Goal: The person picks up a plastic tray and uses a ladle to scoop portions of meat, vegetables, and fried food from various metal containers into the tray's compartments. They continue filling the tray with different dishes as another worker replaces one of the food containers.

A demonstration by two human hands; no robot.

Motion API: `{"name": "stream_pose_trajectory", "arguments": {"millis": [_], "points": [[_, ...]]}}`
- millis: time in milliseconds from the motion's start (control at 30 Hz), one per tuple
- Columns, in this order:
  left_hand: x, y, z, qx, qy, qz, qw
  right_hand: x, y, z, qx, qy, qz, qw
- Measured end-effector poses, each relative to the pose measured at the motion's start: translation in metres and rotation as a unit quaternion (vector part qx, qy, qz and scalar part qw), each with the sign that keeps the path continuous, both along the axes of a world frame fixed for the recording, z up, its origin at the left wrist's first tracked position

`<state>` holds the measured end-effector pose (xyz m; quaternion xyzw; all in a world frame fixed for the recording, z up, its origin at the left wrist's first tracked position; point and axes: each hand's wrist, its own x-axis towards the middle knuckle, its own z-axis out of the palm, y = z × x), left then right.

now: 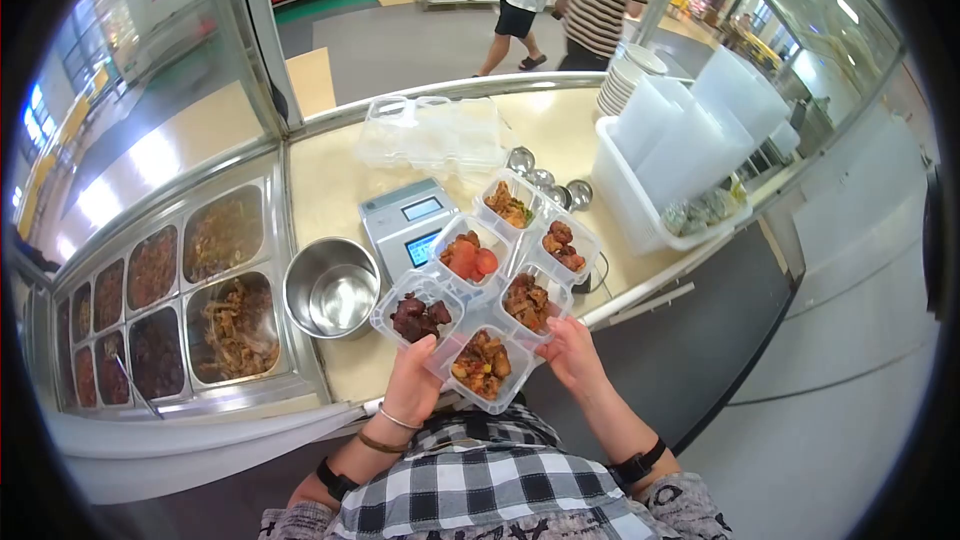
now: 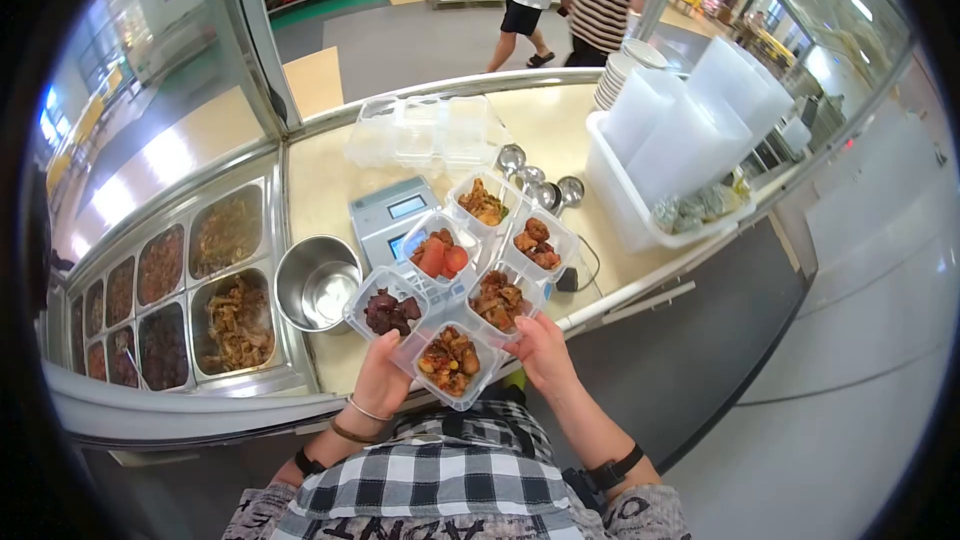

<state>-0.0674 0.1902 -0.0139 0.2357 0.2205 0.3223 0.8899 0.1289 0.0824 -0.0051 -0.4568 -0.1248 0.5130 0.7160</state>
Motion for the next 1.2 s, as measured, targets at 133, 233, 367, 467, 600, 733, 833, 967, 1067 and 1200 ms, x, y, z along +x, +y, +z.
{"name": "stream_pose_trajectory", "arguments": {"millis": [133, 233, 367, 467, 600, 733, 833, 967, 1067, 1200], "points": [[0.037, 0.023, 0.014, -0.003, -0.057, 0.018, 0.998, 0.052, 0.042, 0.008, -0.009, 0.000, 0.029, 1.000], [0.067, 0.047, 0.013, 0.032, -0.075, 0.024, 0.996, 0.099, 0.079, 0.018, 0.001, 0.012, 0.054, 0.998], [0.103, 0.088, 0.017, 0.073, 0.020, 0.014, 0.997, 0.166, 0.130, 0.016, 0.019, 0.001, 0.046, 0.999], [0.123, 0.132, 0.009, 0.023, 0.121, 0.042, 0.992, 0.208, 0.173, 0.019, 0.007, 0.002, 0.031, 0.999], [0.150, 0.186, -0.004, -0.048, 0.194, 0.105, 0.974, 0.262, 0.237, 0.000, 0.004, 0.024, -0.011, 1.000], [0.174, 0.232, -0.020, -0.079, 0.233, 0.144, 0.958, 0.298, 0.291, -0.016, 0.033, 0.048, -0.065, 0.996], [0.188, 0.259, -0.029, -0.084, 0.275, 0.156, 0.945, 0.320, 0.329, -0.033, 0.059, 0.057, -0.103, 0.991], [0.200, 0.283, -0.050, -0.123, 0.331, 0.170, 0.920, 0.345, 0.364, -0.064, 0.023, 0.049, -0.160, 0.986], [0.203, 0.293, -0.064, -0.103, 0.305, 0.147, 0.935, 0.362, 0.384, -0.090, 0.052, 0.143, -0.194, 0.969], [0.209, 0.294, -0.077, -0.115, 0.234, 0.201, 0.944, 0.384, 0.399, -0.136, 0.056, 0.145, -0.219, 0.963]]}}
